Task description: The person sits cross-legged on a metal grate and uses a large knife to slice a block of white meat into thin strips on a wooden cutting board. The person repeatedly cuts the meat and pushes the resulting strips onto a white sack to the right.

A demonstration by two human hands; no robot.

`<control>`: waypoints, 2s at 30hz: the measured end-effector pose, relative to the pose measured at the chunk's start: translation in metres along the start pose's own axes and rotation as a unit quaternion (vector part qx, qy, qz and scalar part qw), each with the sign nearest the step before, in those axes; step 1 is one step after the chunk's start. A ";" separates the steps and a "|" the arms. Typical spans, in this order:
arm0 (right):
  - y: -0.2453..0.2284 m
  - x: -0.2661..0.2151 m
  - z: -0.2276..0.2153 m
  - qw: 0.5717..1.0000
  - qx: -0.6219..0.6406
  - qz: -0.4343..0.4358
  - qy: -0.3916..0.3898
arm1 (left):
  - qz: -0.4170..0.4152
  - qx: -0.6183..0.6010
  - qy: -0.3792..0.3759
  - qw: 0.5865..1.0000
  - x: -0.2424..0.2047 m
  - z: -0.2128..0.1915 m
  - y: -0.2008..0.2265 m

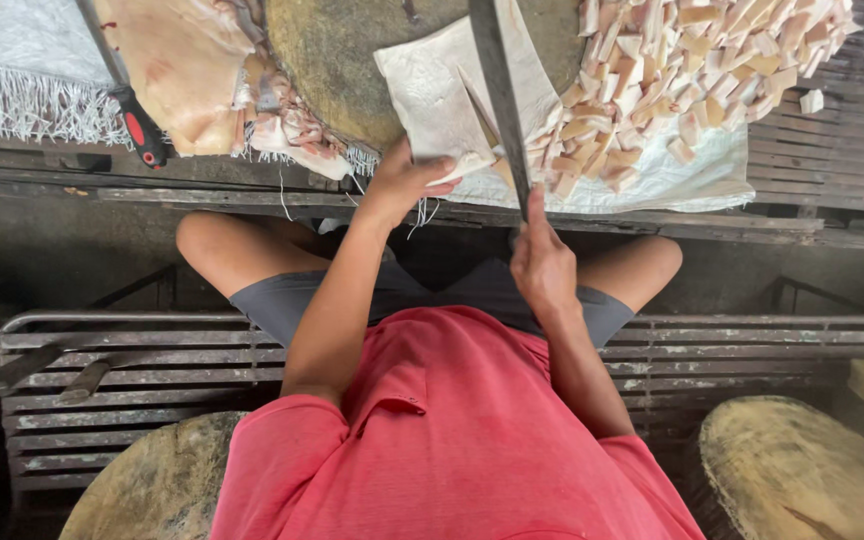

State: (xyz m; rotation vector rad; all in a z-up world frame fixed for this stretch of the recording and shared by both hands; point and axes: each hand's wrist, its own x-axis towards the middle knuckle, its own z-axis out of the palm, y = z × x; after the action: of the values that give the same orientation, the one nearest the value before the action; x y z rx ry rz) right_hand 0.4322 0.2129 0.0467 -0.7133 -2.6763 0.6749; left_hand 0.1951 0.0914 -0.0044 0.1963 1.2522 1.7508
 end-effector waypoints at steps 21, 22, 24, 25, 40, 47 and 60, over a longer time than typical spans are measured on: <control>-0.014 0.015 0.022 0.992 -0.089 0.007 -0.085 | -0.006 0.045 0.019 0.999 -0.034 -0.001 0.007; -0.008 0.016 0.020 0.993 -0.054 0.034 -0.097 | -0.004 0.052 0.024 0.998 -0.033 -0.003 0.013; -0.011 0.001 0.025 0.997 -0.037 0.003 -0.060 | -0.008 0.032 0.048 0.998 -0.056 -0.023 0.016; -0.004 0.010 0.025 0.999 -0.032 -0.021 -0.030 | 0.005 0.023 0.057 0.998 -0.052 -0.030 0.023; 0.014 0.032 -0.018 0.980 0.137 0.140 -0.045 | -0.015 0.111 -0.121 0.986 0.011 -0.043 0.127; 0.000 0.020 -0.024 0.993 0.100 0.057 -0.015 | -0.036 0.318 0.096 0.942 0.021 -0.069 0.078; -0.014 0.034 -0.007 0.997 -0.036 -0.014 -0.064 | 0.099 0.259 0.155 0.948 0.001 -0.057 0.056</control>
State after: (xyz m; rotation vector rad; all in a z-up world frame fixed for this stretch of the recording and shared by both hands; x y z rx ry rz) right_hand 0.4006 0.2224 0.0648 -0.6717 -2.8340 0.6415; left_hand 0.1276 0.0529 0.0143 0.3695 1.9757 1.6231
